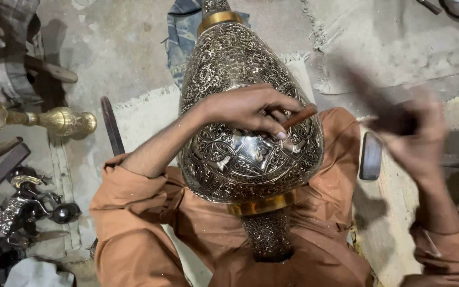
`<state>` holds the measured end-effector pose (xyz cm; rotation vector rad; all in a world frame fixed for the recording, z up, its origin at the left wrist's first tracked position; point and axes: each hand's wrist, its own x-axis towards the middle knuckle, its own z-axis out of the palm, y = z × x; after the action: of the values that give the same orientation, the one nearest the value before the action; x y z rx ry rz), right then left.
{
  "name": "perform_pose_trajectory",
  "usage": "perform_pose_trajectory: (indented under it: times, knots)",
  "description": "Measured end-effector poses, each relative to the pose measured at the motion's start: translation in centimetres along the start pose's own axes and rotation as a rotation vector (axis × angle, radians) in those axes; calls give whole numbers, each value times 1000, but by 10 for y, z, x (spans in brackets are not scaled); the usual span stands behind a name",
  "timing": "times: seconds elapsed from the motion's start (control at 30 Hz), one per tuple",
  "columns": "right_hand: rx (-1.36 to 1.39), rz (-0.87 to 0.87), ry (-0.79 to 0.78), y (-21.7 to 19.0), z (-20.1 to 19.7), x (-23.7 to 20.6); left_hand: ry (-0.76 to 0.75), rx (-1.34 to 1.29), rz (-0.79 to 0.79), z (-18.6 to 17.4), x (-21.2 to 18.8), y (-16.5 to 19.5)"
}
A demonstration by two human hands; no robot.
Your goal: The person sits on the floor with a large engraved brass vase braced against their lap. They hold a small chisel against the vase's patterned surface and repeatedly strike it with a wooden mallet, repositioning the chisel to work different areas of the decoration.
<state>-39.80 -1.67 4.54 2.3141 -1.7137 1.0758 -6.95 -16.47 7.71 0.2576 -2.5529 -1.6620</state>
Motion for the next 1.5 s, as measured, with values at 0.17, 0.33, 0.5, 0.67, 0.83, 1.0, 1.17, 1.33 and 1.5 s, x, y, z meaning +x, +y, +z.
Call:
perform_pose_trajectory:
  times: [0.17,0.33,0.5,0.67,0.83,1.0,1.17,1.33,1.5]
  knots:
    - [420,243,31,13,6,-14,22,7,-33,-1,-2,6]
    - [75,116,-118,28,15,-23,58,-107,98,0,-9,8]
    - [358,322,-284,9,17,-16,26,-3,0,2,-7,-1]
    - [744,499,51,-25,5,6,54,-84,52,2,-6,-4]
    - [223,140,-112,-42,1,21,20,-91,6,-1,-7,2]
    - [-43,-43,-193,-33,3,10,-8,-139,-21,-5,-7,8]
    - [150,197,-251,-18,2,-9,-52,-168,-55,-6,-3,8]
    - [150,164,-214,-8,-1,-16,-58,-184,11,-7,-4,3]
    - [36,184,-420,0,-4,-17,-89,-101,-106,-6,0,-2]
